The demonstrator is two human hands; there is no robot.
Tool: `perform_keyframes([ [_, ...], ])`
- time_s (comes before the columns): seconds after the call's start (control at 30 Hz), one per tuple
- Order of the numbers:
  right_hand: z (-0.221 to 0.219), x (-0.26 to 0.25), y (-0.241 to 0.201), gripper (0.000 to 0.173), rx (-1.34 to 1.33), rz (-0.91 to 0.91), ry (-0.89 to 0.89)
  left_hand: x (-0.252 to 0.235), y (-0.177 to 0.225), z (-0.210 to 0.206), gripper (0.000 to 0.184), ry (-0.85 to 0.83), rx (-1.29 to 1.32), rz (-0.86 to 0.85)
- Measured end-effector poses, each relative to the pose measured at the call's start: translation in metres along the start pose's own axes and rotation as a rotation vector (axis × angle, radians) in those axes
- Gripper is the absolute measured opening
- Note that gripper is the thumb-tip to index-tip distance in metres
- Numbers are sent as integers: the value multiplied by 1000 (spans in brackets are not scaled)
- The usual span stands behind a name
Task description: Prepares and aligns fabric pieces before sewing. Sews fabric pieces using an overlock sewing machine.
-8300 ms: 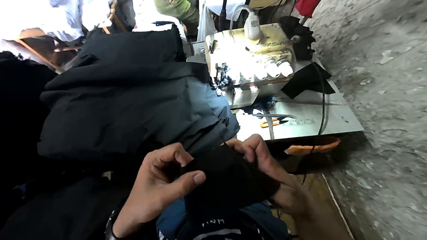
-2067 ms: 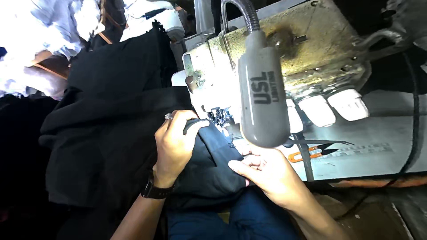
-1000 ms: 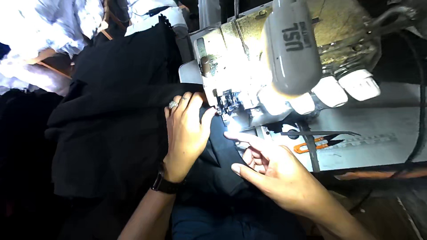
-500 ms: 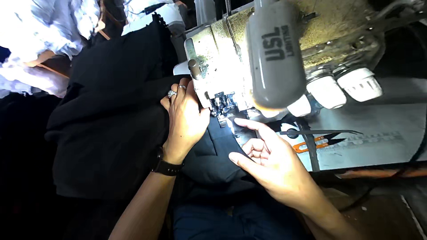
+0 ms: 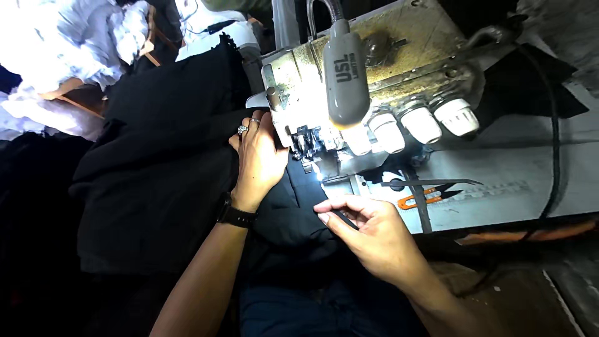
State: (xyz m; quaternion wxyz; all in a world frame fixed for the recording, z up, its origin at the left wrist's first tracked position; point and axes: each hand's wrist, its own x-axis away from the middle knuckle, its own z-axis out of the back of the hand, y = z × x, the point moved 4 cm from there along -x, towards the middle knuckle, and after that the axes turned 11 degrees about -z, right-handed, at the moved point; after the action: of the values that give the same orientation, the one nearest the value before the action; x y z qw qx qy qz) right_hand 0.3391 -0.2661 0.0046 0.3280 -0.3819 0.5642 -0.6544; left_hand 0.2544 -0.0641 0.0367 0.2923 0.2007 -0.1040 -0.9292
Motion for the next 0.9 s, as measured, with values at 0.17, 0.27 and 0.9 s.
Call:
perform_keyframes([
  [0.17,-2,-9,-1,11,-4,22,6,-11,-2,2,33,39,-3,4],
  [0.27,-4,-15,-2,10,29,31,31,-16,-5,4,39,54,7,-2],
  [0.9,-5,-35,-4,29,122,20,302,44,-3,66,49,20,95,-45],
])
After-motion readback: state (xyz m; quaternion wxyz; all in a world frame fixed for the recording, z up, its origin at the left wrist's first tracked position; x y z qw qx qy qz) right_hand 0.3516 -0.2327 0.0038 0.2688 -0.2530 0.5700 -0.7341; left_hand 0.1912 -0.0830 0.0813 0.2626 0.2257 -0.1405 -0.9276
